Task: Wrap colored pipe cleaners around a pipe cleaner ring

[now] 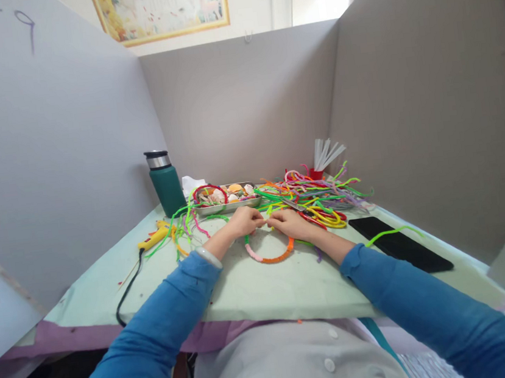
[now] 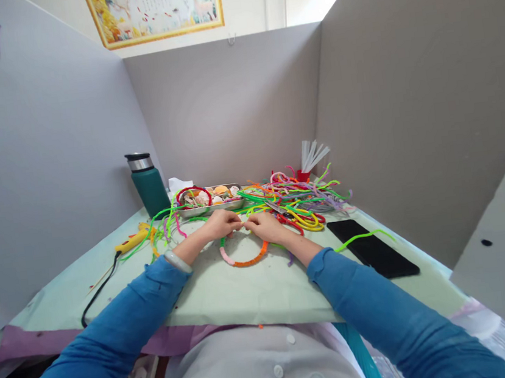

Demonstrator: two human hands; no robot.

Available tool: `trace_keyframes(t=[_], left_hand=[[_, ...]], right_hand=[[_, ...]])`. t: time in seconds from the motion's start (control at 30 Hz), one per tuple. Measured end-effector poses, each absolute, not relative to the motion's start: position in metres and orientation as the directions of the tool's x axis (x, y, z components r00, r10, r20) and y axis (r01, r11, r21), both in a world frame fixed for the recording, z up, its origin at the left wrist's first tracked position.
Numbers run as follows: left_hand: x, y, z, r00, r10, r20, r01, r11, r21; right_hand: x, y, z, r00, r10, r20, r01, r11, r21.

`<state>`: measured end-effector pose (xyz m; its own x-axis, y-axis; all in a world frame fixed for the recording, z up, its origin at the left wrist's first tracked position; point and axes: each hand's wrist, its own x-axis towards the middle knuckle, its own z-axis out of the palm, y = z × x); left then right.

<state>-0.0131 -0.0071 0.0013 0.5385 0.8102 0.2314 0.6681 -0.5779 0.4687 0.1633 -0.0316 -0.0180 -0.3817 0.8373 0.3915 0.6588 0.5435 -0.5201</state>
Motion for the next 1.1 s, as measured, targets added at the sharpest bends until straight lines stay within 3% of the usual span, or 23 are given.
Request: trace_keyframes(t=[1.1], left_hand=[[-0.013, -0.0098, 0.0042, 0.558, 0.812, 0.173, 0.68, -0.567, 0.466]], right_hand=[[0.1627, -0.0323, -0.0185, -0.383, 0.839, 0.388, 0.672, 0.541, -0.506]])
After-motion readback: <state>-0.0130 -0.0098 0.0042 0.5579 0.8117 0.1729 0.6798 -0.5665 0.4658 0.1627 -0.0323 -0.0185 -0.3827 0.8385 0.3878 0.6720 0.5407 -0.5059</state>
